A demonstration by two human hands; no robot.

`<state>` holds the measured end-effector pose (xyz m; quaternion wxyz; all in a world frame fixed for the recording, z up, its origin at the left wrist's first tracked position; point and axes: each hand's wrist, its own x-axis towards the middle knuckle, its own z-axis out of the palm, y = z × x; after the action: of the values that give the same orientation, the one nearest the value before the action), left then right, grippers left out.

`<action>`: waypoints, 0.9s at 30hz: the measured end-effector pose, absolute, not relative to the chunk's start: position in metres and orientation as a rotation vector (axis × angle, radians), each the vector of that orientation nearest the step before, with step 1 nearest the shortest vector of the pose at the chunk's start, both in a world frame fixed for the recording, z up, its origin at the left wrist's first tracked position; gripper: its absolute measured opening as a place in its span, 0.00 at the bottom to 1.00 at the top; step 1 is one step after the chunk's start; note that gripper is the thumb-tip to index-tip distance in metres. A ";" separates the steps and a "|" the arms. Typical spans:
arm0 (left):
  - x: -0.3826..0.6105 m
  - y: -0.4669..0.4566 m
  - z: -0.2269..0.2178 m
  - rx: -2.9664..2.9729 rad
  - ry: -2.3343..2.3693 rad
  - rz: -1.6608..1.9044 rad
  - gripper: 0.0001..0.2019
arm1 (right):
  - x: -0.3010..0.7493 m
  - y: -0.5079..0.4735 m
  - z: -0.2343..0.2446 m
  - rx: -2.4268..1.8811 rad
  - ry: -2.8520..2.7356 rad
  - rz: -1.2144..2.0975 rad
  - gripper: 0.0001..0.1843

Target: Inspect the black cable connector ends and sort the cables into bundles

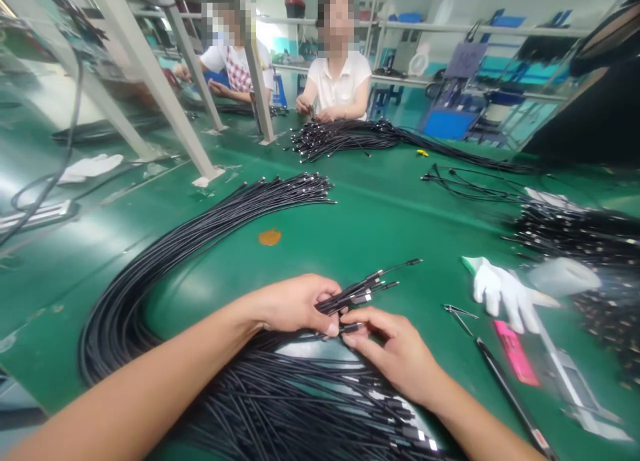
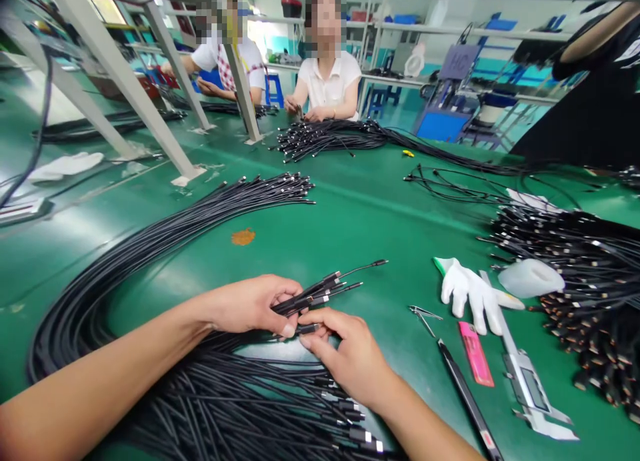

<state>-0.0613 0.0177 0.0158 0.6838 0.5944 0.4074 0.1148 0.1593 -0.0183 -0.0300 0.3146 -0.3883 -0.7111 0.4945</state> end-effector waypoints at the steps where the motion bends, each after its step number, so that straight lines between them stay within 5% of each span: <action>1: -0.061 0.018 0.015 1.335 0.915 0.259 0.11 | 0.159 -0.018 -0.030 -1.037 -1.874 1.297 0.10; 19: -0.057 0.018 0.013 1.198 0.916 0.339 0.13 | 0.163 -0.020 -0.029 -0.969 -1.946 1.195 0.07; 27: -0.055 0.016 0.019 1.230 0.993 0.390 0.11 | 0.163 -0.015 -0.025 -0.975 -1.723 1.336 0.16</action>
<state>-0.0545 0.0163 0.0188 0.6865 0.5494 0.4433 0.1740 0.1633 -0.0145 -0.0246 0.3677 -0.3795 -0.6709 0.5203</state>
